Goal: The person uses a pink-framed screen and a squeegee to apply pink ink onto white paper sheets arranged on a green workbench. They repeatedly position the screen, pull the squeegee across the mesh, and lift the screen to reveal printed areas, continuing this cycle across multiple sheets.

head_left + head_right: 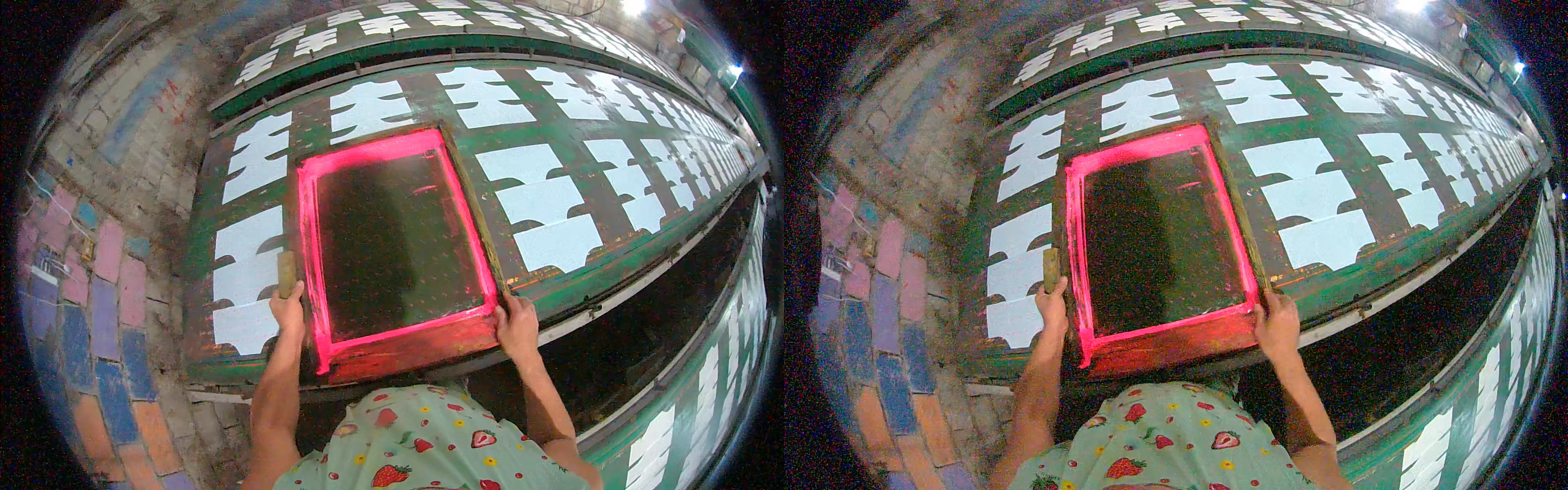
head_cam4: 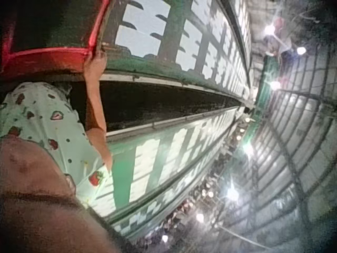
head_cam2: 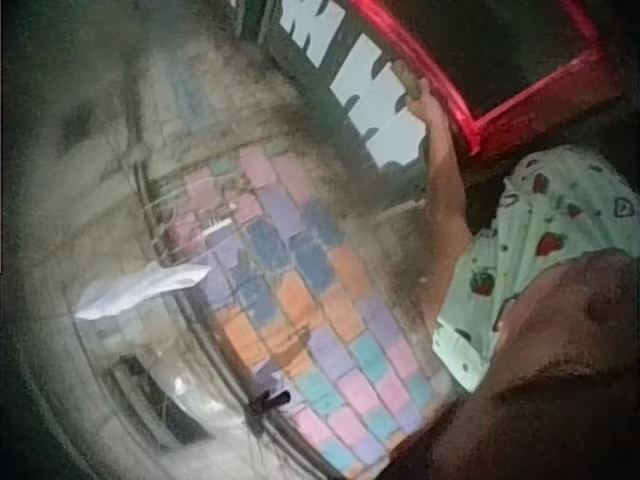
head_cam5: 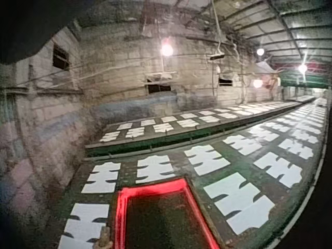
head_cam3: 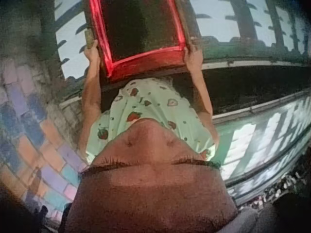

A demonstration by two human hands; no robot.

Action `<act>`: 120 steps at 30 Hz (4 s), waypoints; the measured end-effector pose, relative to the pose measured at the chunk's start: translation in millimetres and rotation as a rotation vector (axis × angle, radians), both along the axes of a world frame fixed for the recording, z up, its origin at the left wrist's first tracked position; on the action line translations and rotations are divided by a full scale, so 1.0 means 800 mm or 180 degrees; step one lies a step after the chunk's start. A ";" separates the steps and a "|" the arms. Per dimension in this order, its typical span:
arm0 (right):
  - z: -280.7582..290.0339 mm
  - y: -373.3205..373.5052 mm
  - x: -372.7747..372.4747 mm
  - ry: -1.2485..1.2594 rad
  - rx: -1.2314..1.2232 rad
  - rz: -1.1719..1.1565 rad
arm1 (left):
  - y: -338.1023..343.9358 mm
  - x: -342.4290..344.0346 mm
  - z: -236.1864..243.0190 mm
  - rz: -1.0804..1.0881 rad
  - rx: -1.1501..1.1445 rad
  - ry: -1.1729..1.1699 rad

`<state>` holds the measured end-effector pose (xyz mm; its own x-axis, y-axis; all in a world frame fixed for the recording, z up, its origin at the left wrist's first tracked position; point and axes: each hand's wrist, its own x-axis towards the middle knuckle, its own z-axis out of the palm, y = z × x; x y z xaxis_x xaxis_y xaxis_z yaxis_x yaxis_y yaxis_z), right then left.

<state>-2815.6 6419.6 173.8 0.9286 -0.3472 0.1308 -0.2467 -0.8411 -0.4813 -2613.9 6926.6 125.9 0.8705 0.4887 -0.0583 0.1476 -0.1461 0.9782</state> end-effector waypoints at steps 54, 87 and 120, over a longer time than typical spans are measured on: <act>-0.007 0.164 0.556 -0.0063 -0.1754 0.2275 | -0.018 -0.006 -0.004 0.0129 0.0822 -0.0397; 0.053 0.173 0.298 0.0543 -0.1529 0.2764 | -0.008 0.005 -0.016 0.0272 0.1049 -0.0101; 0.003 -0.078 0.024 -0.0369 0.0930 0.1214 | -0.006 0.012 -0.014 0.0488 0.1349 0.0327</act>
